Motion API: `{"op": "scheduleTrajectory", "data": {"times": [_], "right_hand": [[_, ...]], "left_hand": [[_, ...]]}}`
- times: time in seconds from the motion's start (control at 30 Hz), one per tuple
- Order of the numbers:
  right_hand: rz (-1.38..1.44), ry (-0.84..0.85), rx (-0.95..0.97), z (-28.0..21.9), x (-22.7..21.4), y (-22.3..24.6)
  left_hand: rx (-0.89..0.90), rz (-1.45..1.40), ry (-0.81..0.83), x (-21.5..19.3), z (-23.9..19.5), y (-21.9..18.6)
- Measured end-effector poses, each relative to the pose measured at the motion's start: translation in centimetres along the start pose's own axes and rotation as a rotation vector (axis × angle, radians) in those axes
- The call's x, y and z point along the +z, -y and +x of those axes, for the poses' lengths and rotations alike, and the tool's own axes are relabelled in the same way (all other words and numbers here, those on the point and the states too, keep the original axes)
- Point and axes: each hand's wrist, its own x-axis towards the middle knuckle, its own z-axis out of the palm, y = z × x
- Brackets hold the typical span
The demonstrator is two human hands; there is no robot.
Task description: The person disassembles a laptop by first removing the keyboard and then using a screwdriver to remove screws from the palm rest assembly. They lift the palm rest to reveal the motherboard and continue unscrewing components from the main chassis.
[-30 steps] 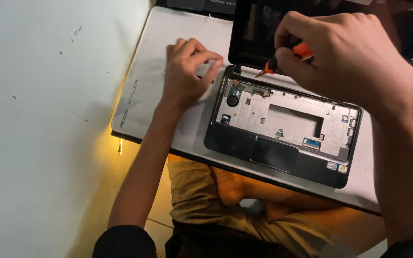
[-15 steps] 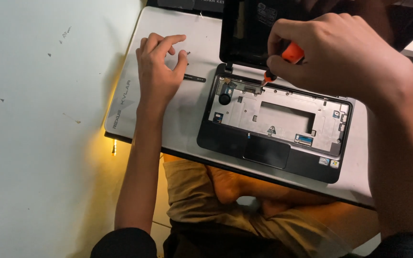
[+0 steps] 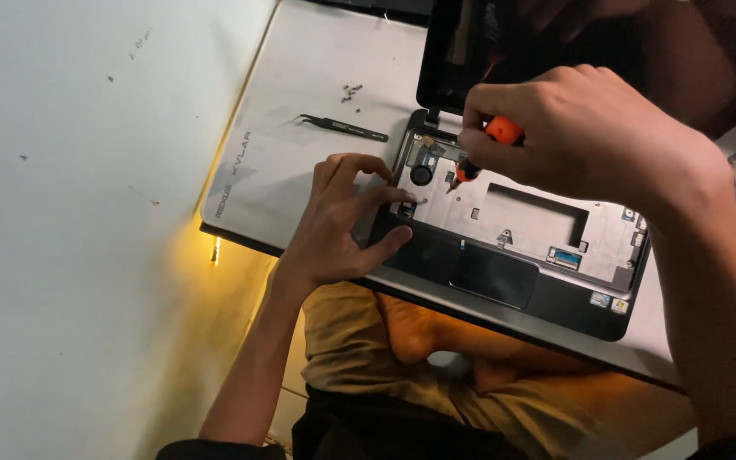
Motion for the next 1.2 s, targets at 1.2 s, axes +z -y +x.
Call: {"op": "scheduleTrajectory", "data": {"times": [1.2], "right_hand": [[-0.008, -0.237, 0.084, -7.2, -1.6, -7.4]], "left_hand": [[0.335, 0.447, 0.375, 9.3, 2.9, -9.9]]}}
